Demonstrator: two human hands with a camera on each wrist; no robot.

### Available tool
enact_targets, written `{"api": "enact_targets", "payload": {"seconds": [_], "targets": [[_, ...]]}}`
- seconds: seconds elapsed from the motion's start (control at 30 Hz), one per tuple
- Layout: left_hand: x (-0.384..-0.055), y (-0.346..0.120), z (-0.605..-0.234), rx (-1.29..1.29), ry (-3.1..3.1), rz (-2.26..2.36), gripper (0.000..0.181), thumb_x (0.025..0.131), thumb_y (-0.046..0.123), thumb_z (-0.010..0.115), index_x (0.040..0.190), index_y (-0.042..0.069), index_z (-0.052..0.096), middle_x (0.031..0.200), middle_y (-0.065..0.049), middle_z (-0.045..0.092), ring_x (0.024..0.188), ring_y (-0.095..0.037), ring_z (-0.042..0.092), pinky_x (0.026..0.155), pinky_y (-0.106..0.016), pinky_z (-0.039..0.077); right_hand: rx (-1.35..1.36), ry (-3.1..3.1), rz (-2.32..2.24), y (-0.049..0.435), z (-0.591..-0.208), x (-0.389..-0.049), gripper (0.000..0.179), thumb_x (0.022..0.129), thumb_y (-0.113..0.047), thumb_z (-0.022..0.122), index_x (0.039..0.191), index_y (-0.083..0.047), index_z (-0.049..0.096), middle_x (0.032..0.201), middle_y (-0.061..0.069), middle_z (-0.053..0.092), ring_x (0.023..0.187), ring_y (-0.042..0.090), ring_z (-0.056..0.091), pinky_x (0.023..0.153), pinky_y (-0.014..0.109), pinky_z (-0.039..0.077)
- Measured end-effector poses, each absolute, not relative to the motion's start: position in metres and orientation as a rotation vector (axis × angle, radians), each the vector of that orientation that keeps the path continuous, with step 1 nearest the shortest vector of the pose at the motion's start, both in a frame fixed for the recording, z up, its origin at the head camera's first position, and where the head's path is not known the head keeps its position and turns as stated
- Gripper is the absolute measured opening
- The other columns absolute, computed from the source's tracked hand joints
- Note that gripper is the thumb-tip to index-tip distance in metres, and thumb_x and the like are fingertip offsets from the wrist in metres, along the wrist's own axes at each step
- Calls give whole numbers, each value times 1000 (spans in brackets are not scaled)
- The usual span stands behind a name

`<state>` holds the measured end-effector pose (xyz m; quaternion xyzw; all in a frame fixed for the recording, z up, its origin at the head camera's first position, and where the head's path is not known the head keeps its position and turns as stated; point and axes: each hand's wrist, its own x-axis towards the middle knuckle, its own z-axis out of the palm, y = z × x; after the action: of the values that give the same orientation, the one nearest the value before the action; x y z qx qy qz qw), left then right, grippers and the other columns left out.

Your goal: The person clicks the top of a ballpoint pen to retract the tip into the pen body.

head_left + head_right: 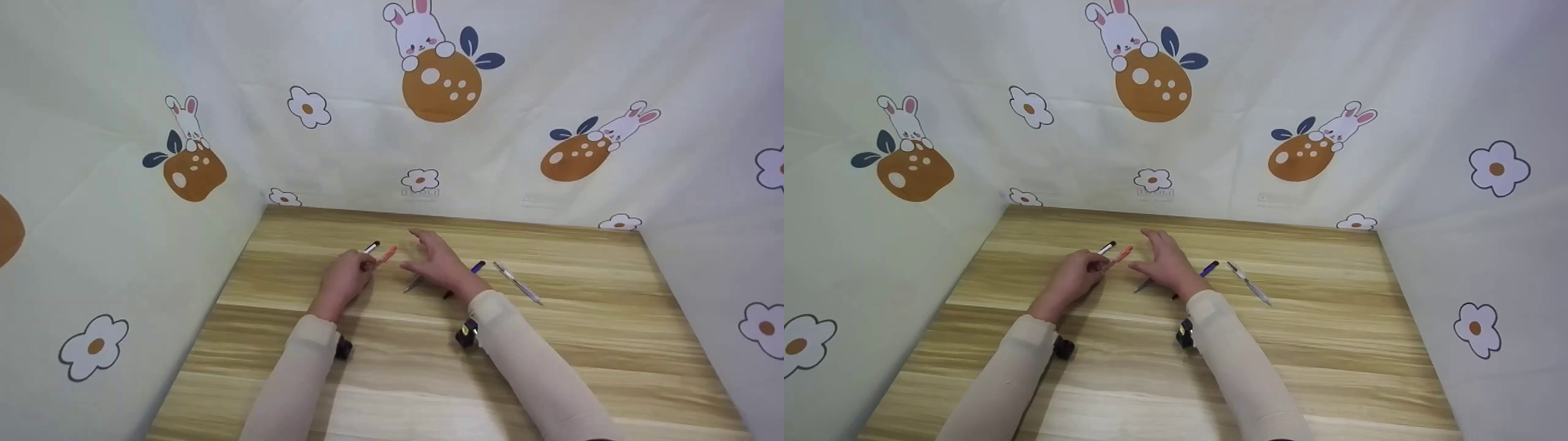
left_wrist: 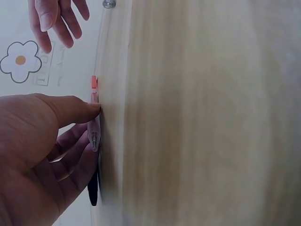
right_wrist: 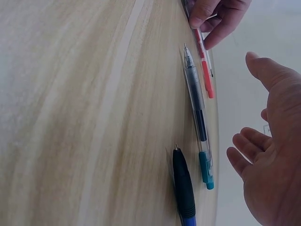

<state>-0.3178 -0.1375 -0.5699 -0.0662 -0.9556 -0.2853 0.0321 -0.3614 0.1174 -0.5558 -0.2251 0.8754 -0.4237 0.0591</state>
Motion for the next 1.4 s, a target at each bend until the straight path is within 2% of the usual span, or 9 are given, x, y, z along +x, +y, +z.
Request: {"api": "enact_targets", "payload": {"seconds": [0.43,0.73,0.9,1.17,1.4], "targets": [[-322,-136,-567,-155,-2910,-938,20,95,11,86,115,9,83,103,-4,76,95,-23,71,89,-47,60,-745,2654,-1242,130,-551,-358,88,99,-34,86,169,-7,41,168,17,46,154,38,45,127,52,38],[-323,-129,-565,-238,-2850,-1020,15,97,13,83,112,9,82,103,-4,76,96,-22,71,89,-45,60,-732,2662,-1254,150,-549,-351,84,100,-30,85,169,-8,42,169,16,45,154,39,45,126,55,37],[-324,-122,-563,-343,-2809,-1140,14,100,11,81,112,4,81,103,-6,75,96,-23,70,89,-45,60,-736,2700,-1251,158,-549,-349,84,98,-27,88,167,-5,45,166,19,49,152,40,48,125,55,39],[-323,-110,-560,-435,-2826,-1201,17,102,6,74,117,0,79,106,-6,72,97,-22,66,93,-44,58,-692,2686,-1278,174,-549,-347,82,99,-27,87,168,-9,44,167,16,47,154,37,45,127,53,37],[-321,-99,-560,-470,-2850,-1174,22,101,10,73,122,2,78,111,-5,70,101,-20,65,94,-42,57,-714,2729,-1227,185,-551,-343,83,99,-28,86,168,-9,44,166,17,49,154,38,45,127,55,36]]}}
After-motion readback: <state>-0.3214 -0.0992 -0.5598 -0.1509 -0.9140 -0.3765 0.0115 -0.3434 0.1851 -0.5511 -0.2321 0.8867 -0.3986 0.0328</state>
